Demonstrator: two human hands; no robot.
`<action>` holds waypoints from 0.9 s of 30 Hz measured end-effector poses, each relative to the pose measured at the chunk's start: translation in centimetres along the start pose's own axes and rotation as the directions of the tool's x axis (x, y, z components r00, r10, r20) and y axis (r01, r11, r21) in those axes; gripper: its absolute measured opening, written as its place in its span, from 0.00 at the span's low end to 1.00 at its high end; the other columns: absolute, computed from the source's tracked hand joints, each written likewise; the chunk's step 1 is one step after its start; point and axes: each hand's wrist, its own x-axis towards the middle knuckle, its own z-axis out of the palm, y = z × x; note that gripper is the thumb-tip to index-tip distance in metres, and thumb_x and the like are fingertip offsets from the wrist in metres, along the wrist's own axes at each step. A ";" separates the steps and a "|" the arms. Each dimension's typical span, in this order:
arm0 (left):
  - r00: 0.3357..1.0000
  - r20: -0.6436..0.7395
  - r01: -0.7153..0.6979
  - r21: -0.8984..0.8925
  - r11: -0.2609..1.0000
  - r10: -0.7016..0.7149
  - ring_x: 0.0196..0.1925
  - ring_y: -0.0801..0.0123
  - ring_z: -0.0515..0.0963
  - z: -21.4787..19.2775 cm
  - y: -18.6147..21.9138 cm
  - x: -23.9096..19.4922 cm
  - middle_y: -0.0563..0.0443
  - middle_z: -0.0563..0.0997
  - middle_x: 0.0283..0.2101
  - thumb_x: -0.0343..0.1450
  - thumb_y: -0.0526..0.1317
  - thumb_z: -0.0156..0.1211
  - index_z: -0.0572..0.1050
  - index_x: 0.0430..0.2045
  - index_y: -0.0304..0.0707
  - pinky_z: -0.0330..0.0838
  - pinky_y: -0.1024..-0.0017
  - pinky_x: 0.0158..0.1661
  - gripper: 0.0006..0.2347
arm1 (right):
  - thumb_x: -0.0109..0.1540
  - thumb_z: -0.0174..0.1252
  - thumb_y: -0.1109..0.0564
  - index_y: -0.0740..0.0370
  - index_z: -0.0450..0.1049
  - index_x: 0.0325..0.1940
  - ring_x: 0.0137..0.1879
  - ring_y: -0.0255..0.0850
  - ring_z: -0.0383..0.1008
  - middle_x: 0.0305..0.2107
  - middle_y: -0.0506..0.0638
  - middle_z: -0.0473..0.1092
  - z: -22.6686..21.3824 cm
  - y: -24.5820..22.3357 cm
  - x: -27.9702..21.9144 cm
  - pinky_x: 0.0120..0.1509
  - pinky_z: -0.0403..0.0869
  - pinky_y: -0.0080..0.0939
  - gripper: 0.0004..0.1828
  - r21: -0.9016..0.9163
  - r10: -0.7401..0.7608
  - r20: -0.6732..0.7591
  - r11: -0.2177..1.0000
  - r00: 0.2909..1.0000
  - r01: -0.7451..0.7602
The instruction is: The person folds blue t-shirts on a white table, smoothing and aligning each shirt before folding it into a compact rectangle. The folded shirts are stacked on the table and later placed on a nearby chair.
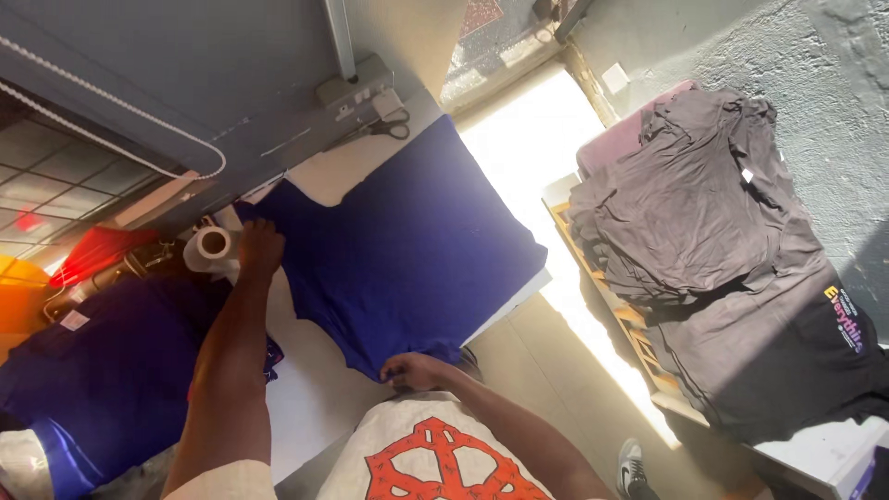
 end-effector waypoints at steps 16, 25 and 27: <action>0.883 -0.380 0.106 -0.409 0.906 -0.274 0.41 0.56 0.80 -5.7 0.8 1.2 0.48 0.77 0.33 0.68 0.35 0.53 0.79 0.25 0.41 0.71 0.63 0.40 0.06 | 0.64 0.51 0.67 0.48 0.77 0.50 0.40 0.37 0.83 0.37 0.49 0.80 -5.3 6.8 2.4 0.43 0.81 0.39 0.18 0.196 0.272 -0.446 0.959 0.853 -0.203; 0.759 0.290 0.592 -0.682 0.430 -0.583 0.46 0.40 0.82 -1.2 0.7 5.5 0.34 0.75 0.45 0.71 0.54 0.65 0.67 0.50 0.26 0.77 0.48 0.45 0.26 | 0.55 0.70 0.34 0.46 0.53 0.80 0.82 0.60 0.39 0.76 0.57 0.45 -8.1 6.6 -2.4 0.82 0.43 0.64 0.54 -0.434 0.023 -0.679 0.793 0.734 -0.427; 0.802 0.310 0.570 -0.653 0.499 -0.511 0.37 0.43 0.85 -1.1 -0.1 6.8 0.36 0.80 0.31 0.73 0.45 0.62 0.79 0.36 0.28 0.80 0.52 0.34 0.14 | 0.51 0.73 0.34 0.45 0.48 0.81 0.82 0.63 0.33 0.78 0.59 0.38 -7.2 5.5 -2.5 0.83 0.38 0.67 0.61 -0.433 0.076 -0.641 0.786 0.764 -0.441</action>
